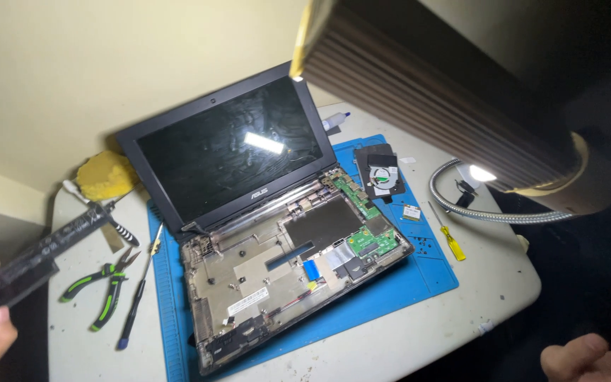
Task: Removing the motherboard and other internal components from a laptop chassis during a repair process.
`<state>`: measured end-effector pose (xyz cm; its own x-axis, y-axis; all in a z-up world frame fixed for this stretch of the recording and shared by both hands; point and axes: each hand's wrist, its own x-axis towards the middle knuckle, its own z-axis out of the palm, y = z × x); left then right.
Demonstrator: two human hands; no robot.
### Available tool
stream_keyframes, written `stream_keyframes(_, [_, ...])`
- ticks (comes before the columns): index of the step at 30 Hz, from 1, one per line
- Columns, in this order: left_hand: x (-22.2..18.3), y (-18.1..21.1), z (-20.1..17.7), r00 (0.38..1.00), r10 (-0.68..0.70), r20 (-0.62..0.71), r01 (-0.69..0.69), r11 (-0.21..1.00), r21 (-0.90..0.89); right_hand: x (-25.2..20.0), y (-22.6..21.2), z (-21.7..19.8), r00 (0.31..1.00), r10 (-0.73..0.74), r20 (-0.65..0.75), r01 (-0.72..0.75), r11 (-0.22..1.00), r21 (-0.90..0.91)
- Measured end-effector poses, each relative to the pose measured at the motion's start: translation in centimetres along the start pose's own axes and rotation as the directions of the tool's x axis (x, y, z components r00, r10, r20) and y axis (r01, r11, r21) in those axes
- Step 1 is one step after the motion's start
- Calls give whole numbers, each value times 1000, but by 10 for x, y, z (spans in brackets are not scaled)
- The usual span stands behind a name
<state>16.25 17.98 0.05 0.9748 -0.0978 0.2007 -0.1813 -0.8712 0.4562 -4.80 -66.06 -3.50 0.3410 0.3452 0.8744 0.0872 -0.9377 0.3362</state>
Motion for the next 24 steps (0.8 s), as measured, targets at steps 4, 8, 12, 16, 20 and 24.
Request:
stream_keyframes(4, [-6, 161, 5, 878, 446, -170, -410, 887, 212, 63, -86, 11, 819, 571, -63, -430, 682, 592])
stream_keyframes(8, [-9, 306, 29, 663, 746, 70, -655, 531, 537, 167, -148, -17, 924, 229, 306, -375, 693, 616])
stream_keyframes(12, [10, 386, 56, 314, 949, -1, -916, 304, 260, 215, -154, -17, 830, -107, 547, -285, 762, 581])
stream_keyframes(16, [11, 403, 75, 305, 946, 108, -952, 299, 64, 178, -143, -28, 689, -75, 721, -429, 759, 489])
stream_keyframes(20, [19, 409, 62, 322, 945, 49, -945, 324, -38, 130, -110, -38, 370, 54, 927, -608, 769, 198])
stream_keyframes(24, [20, 385, 48, 400, 909, -122, -899, 414, 142, 106, -62, -37, -200, 396, 896, -643, 637, -425])
